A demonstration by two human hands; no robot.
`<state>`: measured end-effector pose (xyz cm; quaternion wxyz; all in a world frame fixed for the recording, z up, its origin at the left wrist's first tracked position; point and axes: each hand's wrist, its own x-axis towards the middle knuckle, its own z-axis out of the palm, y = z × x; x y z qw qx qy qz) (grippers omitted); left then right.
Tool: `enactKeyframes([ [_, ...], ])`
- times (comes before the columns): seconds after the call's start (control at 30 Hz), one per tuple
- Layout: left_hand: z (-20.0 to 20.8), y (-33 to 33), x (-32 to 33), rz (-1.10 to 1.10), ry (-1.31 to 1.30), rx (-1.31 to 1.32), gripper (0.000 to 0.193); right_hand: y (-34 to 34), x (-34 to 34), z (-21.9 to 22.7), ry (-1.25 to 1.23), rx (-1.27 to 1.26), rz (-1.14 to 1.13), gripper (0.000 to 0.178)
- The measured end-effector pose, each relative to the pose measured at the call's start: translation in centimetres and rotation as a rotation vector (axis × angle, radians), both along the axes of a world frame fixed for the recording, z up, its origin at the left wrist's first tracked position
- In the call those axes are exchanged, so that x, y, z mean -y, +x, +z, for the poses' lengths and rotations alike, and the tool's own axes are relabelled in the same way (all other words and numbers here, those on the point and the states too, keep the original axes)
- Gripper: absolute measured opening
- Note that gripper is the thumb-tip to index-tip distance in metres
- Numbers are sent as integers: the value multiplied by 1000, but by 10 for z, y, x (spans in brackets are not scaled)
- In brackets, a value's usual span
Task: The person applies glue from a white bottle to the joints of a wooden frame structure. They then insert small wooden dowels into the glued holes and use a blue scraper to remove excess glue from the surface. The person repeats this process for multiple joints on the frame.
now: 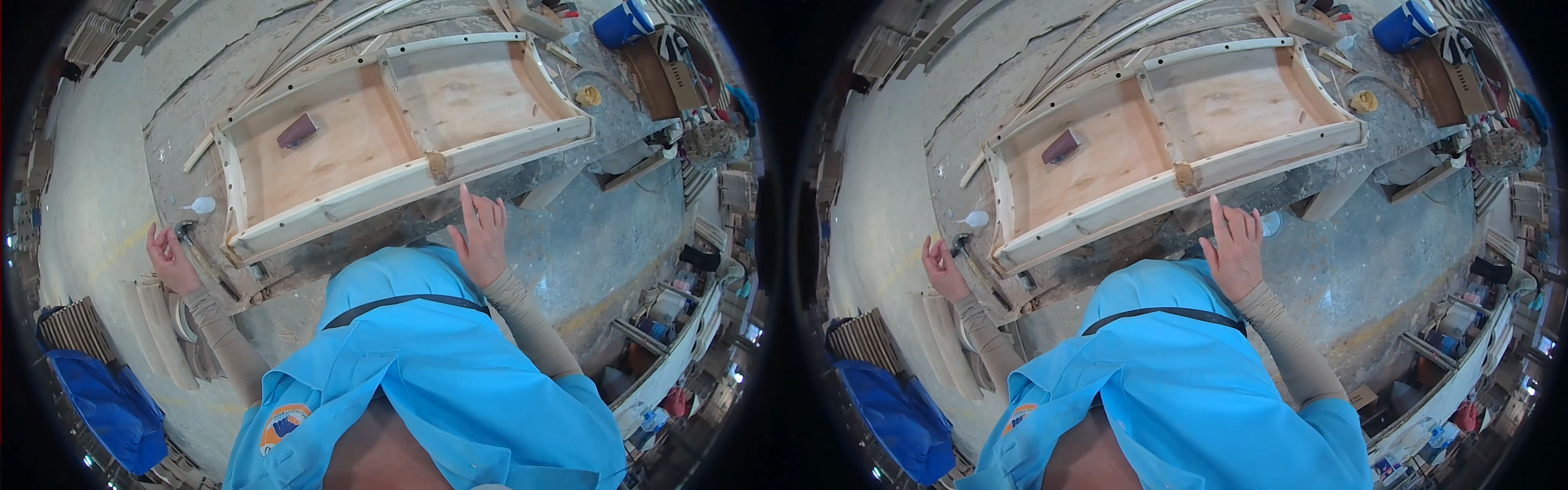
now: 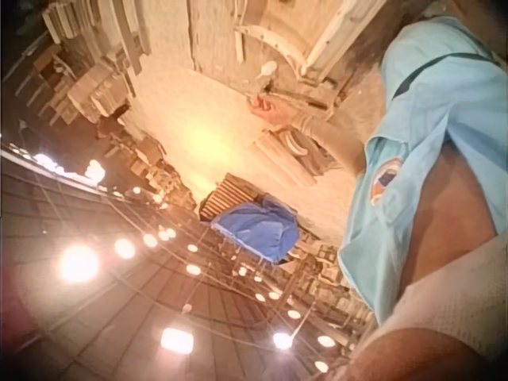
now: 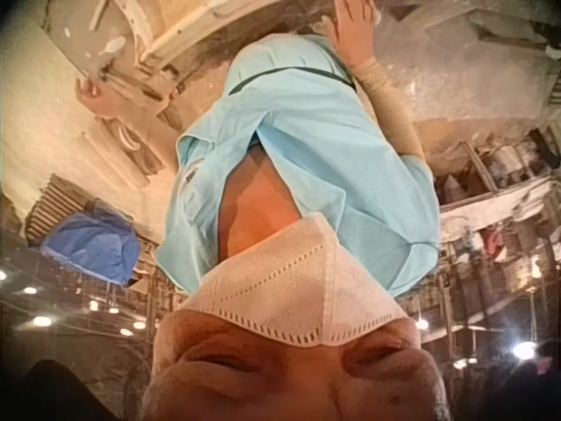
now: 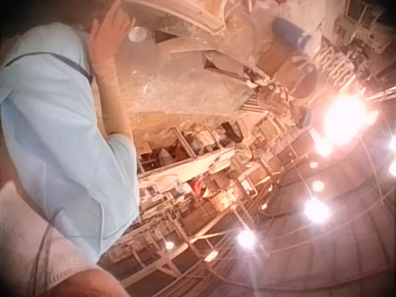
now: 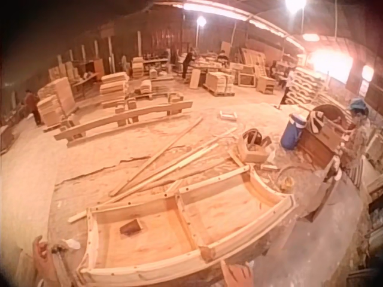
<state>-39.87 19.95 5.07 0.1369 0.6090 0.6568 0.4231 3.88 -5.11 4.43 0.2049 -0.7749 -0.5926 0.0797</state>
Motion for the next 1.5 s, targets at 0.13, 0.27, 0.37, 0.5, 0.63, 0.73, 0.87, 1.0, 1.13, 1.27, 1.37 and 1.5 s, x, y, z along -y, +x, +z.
enactKeyframes([
  [0.13, 4, 12, -4, -19, -2, 16, 37, 2, -9, 2, 25, 6, 4, 66],
  [0.27, 4, 13, -7, -35, 3, 22, 36, 2, -23, 7, 72, 37, 14, 65],
  [0.37, 3, 12, -7, -42, 13, 23, 35, 2, -31, 11, 80, 80, 26, 65],
  [0.5, 5, 14, -4, -38, -13, -12, 33, -2, -39, 15, 18, 158, 32, 64],
  [0.63, 0, 6, -2, -49, 8, 31, 31, 1, -24, 25, 16, 173, 81, 57],
  [0.73, -2, 4, -2, -64, 16, 53, 31, 6, -20, 27, 90, 153, 59, 49],
  [0.87, -1, 7, -6, -76, 16, 60, 29, 13, -39, 26, 250, 52, -12, 34],
  [1.0, 7, 19, -11, -89, 28, 74, 29, 13, -64, 16, 299, -78, -41, 21],
  [1.13, 13, 20, -11, -100, 50, 55, 28, 11, -76, 15, 279, -98, -55, 13],
  [1.27, 10, 15, -9, -101, 40, 55, 29, 12, -83, 23, 206, -118, -44, 10],
  [1.37, 9, 15, -9, -93, 35, 61, 29, 16, -80, 30, 116, -5, 66, 15],
  [1.5, 11, 13, -8, -90, 56, 43, 30, 9, -58, 31, 208, -47, 147, 14],
])
